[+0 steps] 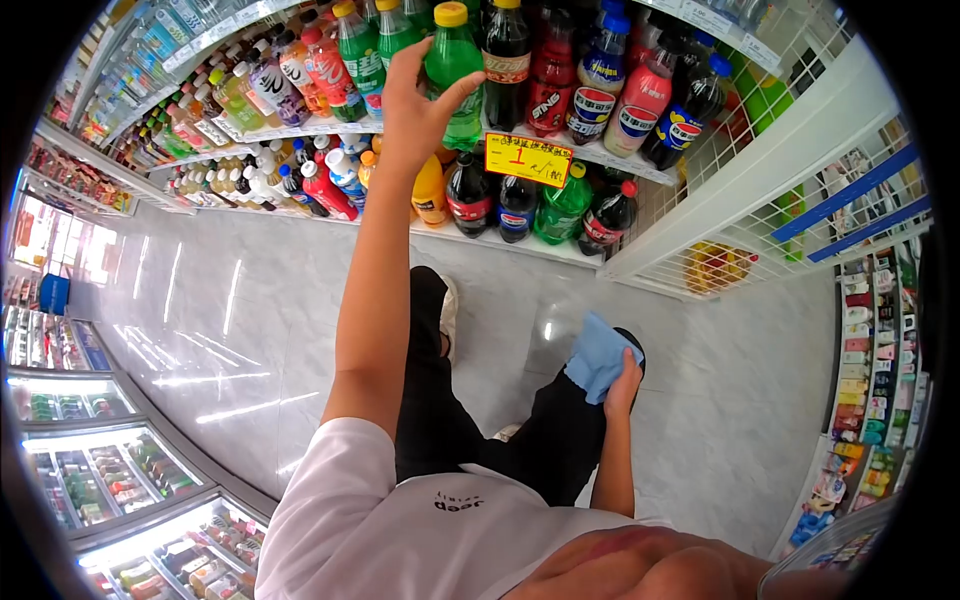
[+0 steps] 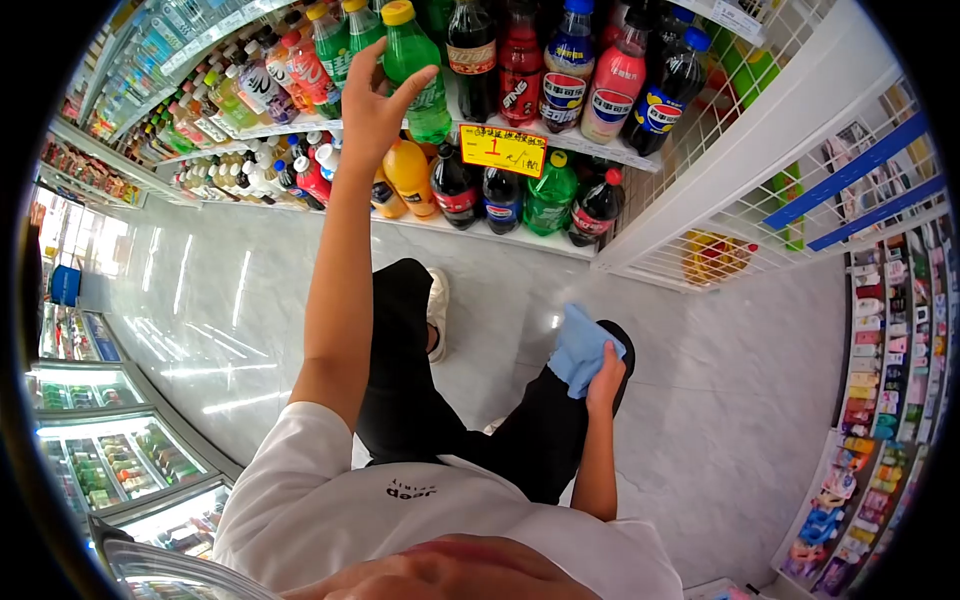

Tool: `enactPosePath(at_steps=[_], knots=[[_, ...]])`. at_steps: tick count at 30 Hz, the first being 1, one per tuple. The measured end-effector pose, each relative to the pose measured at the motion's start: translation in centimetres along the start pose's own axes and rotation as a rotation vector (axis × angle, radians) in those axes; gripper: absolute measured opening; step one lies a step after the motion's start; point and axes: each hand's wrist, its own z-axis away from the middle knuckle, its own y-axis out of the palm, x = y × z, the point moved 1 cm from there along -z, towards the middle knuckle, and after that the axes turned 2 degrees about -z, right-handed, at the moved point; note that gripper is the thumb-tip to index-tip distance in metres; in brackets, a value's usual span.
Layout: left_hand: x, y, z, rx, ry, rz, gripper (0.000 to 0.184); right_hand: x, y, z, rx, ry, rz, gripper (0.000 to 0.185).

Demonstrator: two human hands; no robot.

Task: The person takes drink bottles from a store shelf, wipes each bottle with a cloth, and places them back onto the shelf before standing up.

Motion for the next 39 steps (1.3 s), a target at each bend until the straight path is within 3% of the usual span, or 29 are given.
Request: enactPosePath(at_steps=[4, 7, 10, 24, 33, 39], knots=[[-0.5, -0.6, -0.6, 0.012, 0.060, -0.268, 0.056, 0.6, 0.1, 0.0, -0.081, 0.030, -0.231, 0.044], [0.2, -0.7, -1.5, -0.072, 0.373, -0.526, 0.051, -0.3, -0.6, -0.7, -0.094, 0.048, -0.312, 0.046], [0.2, -1.2, -1.8, 0.000, 0.111, -0.434, 0.073, 0.2, -0.5, -0.4, -0.087, 0.051, -0.310, 0.046], [0.5, -0.9, -2.6, -0.110, 0.132, -0.597, 0.067, 0.4, -1.1, 0.5, -0.079, 0.023, -0.322, 0.049], [0.7, -0.9, -2.6, 0.008, 0.078, -0.528, 0.063, 0.4, -0.8, 0.5, -0.088, 0.029, -0.312, 0.050], [0.6, -0.2, -2.6, -0.034, 0.058, -0.575, 0.066, 0.3, -0.8, 0.4, -0.100, 0.041, -0.312, 0.050]])
